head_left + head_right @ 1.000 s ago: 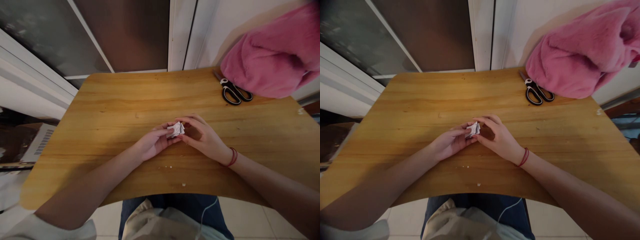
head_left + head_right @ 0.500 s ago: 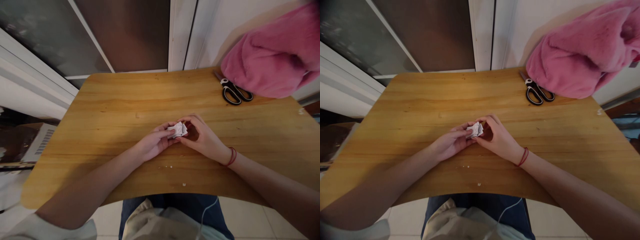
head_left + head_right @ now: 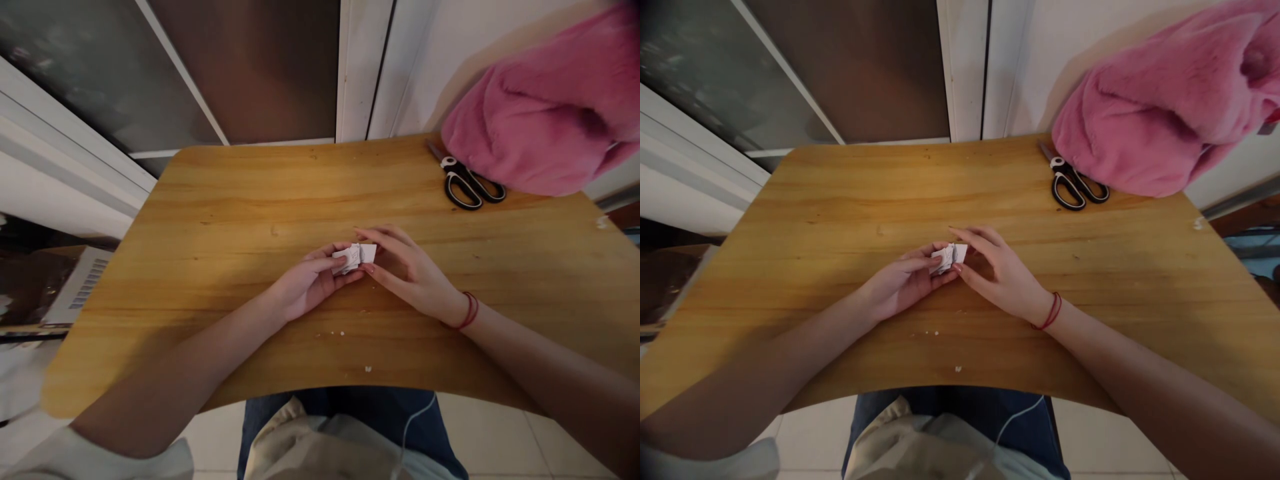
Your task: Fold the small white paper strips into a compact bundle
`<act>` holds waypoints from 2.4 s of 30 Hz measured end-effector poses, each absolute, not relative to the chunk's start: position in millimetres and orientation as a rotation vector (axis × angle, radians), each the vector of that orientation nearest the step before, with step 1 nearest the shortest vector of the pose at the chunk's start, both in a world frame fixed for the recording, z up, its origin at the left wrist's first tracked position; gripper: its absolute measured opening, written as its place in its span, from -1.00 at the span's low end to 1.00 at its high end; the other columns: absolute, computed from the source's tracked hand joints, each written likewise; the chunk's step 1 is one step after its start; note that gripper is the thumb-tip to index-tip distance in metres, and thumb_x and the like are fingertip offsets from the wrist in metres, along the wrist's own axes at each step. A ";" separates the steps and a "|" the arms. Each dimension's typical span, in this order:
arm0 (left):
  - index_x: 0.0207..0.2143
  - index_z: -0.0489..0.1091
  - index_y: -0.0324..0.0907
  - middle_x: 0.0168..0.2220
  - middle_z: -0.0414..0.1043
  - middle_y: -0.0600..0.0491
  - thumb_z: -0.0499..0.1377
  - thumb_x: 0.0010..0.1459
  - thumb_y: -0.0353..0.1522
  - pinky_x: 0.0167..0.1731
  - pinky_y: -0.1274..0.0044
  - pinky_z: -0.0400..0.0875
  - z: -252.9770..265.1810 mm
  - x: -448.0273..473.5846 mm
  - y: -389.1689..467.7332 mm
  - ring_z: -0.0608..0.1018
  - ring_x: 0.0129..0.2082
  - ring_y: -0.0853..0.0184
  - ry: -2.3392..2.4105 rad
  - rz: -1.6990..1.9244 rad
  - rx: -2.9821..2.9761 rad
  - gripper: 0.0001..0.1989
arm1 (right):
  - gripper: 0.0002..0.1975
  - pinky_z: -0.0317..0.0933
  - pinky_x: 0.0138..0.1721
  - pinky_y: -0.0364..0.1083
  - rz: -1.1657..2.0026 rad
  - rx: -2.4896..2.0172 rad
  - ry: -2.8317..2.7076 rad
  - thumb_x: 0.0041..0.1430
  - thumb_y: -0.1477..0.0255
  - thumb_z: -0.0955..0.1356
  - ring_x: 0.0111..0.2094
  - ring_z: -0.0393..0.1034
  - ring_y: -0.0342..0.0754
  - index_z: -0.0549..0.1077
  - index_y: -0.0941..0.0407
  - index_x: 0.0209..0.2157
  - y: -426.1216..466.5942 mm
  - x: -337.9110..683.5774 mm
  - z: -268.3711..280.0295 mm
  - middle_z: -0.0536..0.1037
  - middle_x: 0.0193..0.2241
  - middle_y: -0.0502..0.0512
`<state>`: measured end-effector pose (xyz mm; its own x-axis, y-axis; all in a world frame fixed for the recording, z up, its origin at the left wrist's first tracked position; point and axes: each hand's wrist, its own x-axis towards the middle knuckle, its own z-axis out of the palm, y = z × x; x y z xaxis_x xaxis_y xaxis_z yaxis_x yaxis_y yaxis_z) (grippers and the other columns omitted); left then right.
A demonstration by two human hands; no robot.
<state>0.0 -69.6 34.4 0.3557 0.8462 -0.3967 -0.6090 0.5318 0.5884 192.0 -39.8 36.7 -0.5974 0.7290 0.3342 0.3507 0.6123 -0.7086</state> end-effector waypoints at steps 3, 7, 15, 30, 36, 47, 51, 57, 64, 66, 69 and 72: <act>-0.21 0.42 -0.28 -0.24 0.53 -0.04 0.11 0.14 -0.62 -0.05 0.50 0.46 35.6 -0.3 -69.8 0.59 -0.26 0.38 0.763 0.957 0.362 -0.80 | -0.70 0.34 -0.10 0.04 0.771 -0.860 -2.144 0.22 0.39 0.34 -0.16 0.38 0.00 0.37 0.05 0.00 -39.2 191.0 37.4 0.43 -0.14 0.14; -0.21 0.41 -0.29 -0.27 0.54 -0.05 0.10 0.15 -0.61 -0.06 0.51 0.46 38.6 -0.9 -70.2 0.60 -0.28 0.38 0.788 0.952 0.362 -0.81 | -0.78 0.33 -0.16 0.00 0.755 -0.893 -2.097 0.20 0.38 0.37 -0.24 0.36 -0.04 0.39 0.07 -0.11 -38.6 190.5 37.3 0.43 -0.24 0.09; -0.22 0.44 -0.31 -0.24 0.53 -0.04 0.10 0.15 -0.61 -0.07 0.52 0.47 36.6 -0.4 -70.4 0.58 -0.24 0.39 0.734 0.966 0.365 -0.81 | -0.77 0.35 -0.12 0.04 0.782 -0.893 -2.132 0.22 0.37 0.35 -0.21 0.40 -0.02 0.44 0.04 -0.08 -38.8 189.9 40.8 0.47 -0.17 0.11; -0.25 0.41 -0.25 -0.24 0.52 -0.01 0.12 0.13 -0.61 -0.05 0.48 0.45 39.0 2.2 -73.8 0.59 -0.25 0.38 0.716 0.948 0.370 -0.82 | -0.60 0.30 0.03 0.11 0.807 -0.853 -2.302 0.26 0.35 0.30 0.02 0.33 0.06 0.34 0.07 0.12 -39.8 188.0 33.0 0.38 0.00 0.22; -0.21 0.40 -0.27 -0.23 0.52 -0.04 0.11 0.15 -0.60 -0.13 0.56 0.45 37.7 2.4 -74.2 0.59 -0.24 0.40 0.714 0.925 0.411 -0.82 | -0.69 0.33 -0.02 0.09 0.776 -0.823 -2.268 0.20 0.33 0.36 -0.05 0.36 0.04 0.41 0.04 -0.02 -40.8 186.2 34.3 0.40 -0.10 0.17; -0.25 0.44 -0.28 -0.24 0.50 -0.01 0.13 0.12 -0.60 -0.08 0.49 0.45 34.8 0.6 -72.6 0.56 -0.28 0.41 0.731 0.947 0.387 -0.82 | -0.77 0.35 -0.13 0.04 0.701 -0.856 -2.203 0.17 0.44 0.38 -0.21 0.38 -0.04 0.44 0.04 -0.10 -39.7 188.5 37.6 0.40 -0.17 0.12; -0.24 0.43 -0.29 -0.26 0.50 -0.01 0.11 0.13 -0.61 -0.10 0.51 0.47 34.4 0.1 -71.4 0.57 -0.29 0.40 0.722 0.958 0.375 -0.81 | -0.77 0.35 -0.14 0.02 0.713 -0.863 -2.159 0.16 0.44 0.39 -0.27 0.38 -0.06 0.45 0.06 -0.11 -38.8 189.3 38.4 0.40 -0.19 0.11; -0.24 0.41 -0.30 -0.29 0.53 -0.04 0.08 0.15 -0.61 -0.10 0.54 0.47 35.1 0.2 -70.7 0.59 -0.28 0.39 0.744 0.978 0.367 -0.82 | -0.78 0.34 -0.14 0.05 0.695 -0.932 -2.107 0.17 0.35 0.39 -0.27 0.38 -0.04 0.48 0.03 -0.12 -37.1 191.5 42.4 0.42 -0.21 0.10; -0.20 0.38 -0.29 -0.30 0.55 -0.08 0.07 0.14 -0.62 -0.07 0.51 0.45 33.5 -0.1 -70.6 0.61 -0.31 0.36 0.778 0.983 0.371 -0.80 | -0.78 0.34 -0.15 0.02 0.715 -0.949 -1.950 0.18 0.36 0.39 -0.29 0.36 -0.06 0.50 0.01 -0.12 -34.3 194.8 43.0 0.43 -0.21 0.07; -0.20 0.38 -0.30 -0.31 0.55 -0.08 0.06 0.16 -0.61 -0.08 0.51 0.44 32.6 -0.1 -70.2 0.61 -0.31 0.36 0.759 0.986 0.376 -0.80 | -0.77 0.33 -0.15 0.01 0.722 -0.938 -1.879 0.17 0.37 0.40 -0.28 0.35 -0.07 0.50 0.01 -0.10 -34.9 195.1 42.2 0.42 -0.19 0.07; -0.22 0.40 -0.31 -0.28 0.55 -0.12 0.00 0.26 -0.48 -0.11 0.47 0.45 32.4 0.7 -69.3 0.61 -0.28 0.29 0.724 0.983 0.344 -0.82 | -0.75 0.32 -0.15 0.00 0.705 -0.918 -1.843 0.16 0.39 0.41 -0.27 0.34 -0.08 0.49 0.02 -0.09 -38.1 193.1 41.6 0.41 -0.19 0.07; -0.22 0.42 -0.32 -0.27 0.53 -0.13 -0.09 0.34 -0.32 -0.15 0.42 0.46 33.8 2.3 -69.3 0.60 -0.29 0.27 0.702 0.974 0.304 -0.66 | -0.75 0.30 -0.10 0.04 0.638 -0.926 -1.955 0.18 0.37 0.40 -0.18 0.35 -0.02 0.48 0.04 -0.09 -42.7 187.6 40.5 0.43 -0.17 0.11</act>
<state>2.3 -69.3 33.8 0.3671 0.8370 -0.4058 -0.6498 0.5429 0.5320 187.6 -42.7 40.5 -0.3574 0.7999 0.4822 0.3618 0.5945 -0.7181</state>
